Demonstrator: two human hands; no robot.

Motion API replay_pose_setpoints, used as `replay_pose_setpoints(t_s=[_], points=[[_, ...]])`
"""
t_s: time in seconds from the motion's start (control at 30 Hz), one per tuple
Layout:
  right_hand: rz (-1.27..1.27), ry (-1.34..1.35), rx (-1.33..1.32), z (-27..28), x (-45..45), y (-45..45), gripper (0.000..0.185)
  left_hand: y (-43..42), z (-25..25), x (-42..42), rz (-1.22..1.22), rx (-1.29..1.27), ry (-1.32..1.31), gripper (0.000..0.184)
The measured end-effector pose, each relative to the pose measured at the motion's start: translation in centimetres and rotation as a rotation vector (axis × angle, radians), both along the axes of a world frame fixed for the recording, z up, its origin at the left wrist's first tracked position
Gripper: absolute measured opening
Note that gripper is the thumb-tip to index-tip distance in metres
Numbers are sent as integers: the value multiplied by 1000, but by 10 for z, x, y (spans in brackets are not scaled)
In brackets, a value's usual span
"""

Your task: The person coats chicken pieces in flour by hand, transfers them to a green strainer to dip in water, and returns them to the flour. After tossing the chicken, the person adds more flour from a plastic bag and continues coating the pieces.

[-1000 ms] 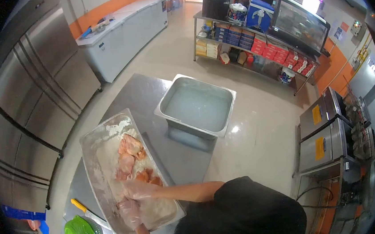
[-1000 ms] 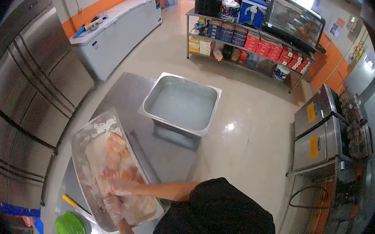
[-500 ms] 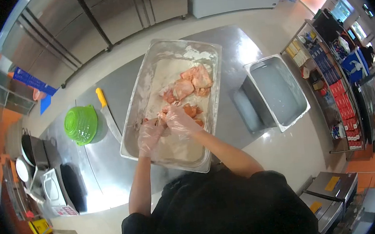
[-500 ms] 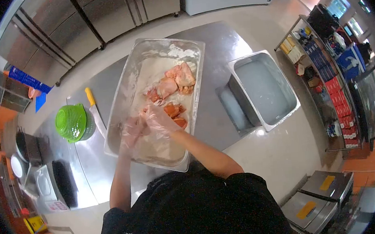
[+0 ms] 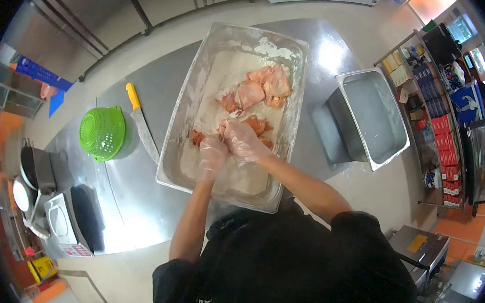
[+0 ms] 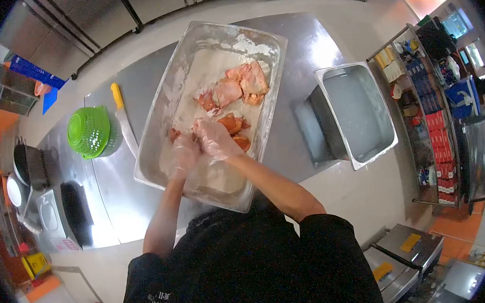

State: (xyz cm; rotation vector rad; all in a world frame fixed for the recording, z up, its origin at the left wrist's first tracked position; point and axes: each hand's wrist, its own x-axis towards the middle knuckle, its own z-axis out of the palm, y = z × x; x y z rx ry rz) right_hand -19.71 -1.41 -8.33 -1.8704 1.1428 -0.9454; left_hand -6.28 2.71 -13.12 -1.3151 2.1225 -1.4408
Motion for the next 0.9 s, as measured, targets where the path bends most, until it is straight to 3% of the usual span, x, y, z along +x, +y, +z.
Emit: replay_pose_setpoints(t_s=[0.07,0.17,0.23,0.3,0.37,0.47,0.5,0.57,0.67,0.73,0.77,0.8,0.83,0.87,0.9], points=[[-2,211,-95,27,-2,1,11,3,48,-9,43,90,99,14],[-26,194,-102,29,-5,-3,14,-4,26,-8,24,381,431,19],[3,324,14,39,-3,-17,17,-5,39,-5,28,299,354,20],[21,464,58,54,0,-39,21,-13,62,5,144,430,718,22],[30,673,-46,80,-11,-62,24,-35,93,16,372,739,1548,32],[9,983,-282,107,-44,-109,29,-39,106,55,44,807,1641,35],[0,1042,-310,104,-58,-129,30,-42,107,56,153,795,1643,34],[6,1000,-86,81,-87,-177,33,-44,107,55,369,776,1637,34],[51,936,210,53,-95,-204,37,-38,57,59,347,768,1646,34],[137,931,300,46,-75,-194,40,-32,17,69,168,599,1032,35],[89,864,475,55,-58,-176,40,-28,21,67,146,609,937,36],[248,1014,257,37,-55,-171,41,-24,26,64,120,614,844,37],[411,1152,30,22,-53,-169,42,-29,72,56,163,707,957,38],[292,1008,104,34,-40,-154,34,-34,96,51,205,803,1068,39],[172,860,170,55,-24,-135,29,-37,85,51,205,755,1083,41]])
